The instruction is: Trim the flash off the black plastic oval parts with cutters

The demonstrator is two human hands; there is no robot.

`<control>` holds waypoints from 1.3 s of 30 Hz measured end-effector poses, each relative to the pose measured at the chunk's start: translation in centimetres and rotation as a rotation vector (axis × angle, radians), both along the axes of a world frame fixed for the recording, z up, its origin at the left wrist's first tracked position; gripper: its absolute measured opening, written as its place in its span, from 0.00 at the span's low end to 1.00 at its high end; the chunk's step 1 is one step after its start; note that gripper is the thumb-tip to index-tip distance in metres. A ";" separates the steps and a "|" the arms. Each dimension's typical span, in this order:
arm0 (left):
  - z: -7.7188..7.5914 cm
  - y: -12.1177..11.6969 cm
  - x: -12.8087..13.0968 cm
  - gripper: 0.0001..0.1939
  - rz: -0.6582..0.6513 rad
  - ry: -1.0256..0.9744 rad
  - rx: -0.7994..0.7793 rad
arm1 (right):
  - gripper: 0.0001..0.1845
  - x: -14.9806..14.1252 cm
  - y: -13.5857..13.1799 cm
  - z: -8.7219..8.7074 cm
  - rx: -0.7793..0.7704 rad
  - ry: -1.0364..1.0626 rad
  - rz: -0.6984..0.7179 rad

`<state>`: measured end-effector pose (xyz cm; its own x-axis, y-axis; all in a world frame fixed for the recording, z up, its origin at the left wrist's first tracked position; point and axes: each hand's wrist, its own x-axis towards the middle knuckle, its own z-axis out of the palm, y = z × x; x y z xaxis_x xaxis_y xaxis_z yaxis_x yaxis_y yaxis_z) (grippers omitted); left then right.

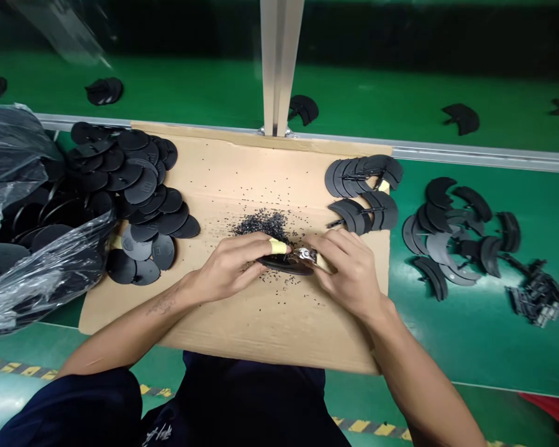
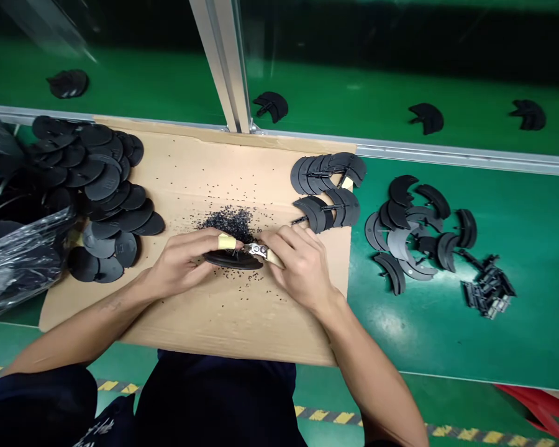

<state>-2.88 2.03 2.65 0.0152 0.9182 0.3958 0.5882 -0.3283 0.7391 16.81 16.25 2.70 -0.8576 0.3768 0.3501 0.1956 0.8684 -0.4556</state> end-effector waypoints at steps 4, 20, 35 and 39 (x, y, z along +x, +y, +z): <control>-0.2 -0.1 0.1 0.18 -0.009 -0.009 -0.027 | 0.11 -0.1 -0.4 -0.2 0.091 -0.021 0.023; -0.6 -0.2 0.1 0.15 -0.001 -0.031 -0.010 | 0.14 0.0 -0.7 0.2 0.196 -0.060 0.008; 2.3 0.5 0.0 0.13 -0.025 0.470 -0.090 | 0.17 -0.3 -0.1 0.5 0.210 -0.043 0.030; 5.3 1.0 -2.5 0.19 0.002 0.586 -0.161 | 0.12 -0.2 0.6 0.1 0.218 0.059 0.015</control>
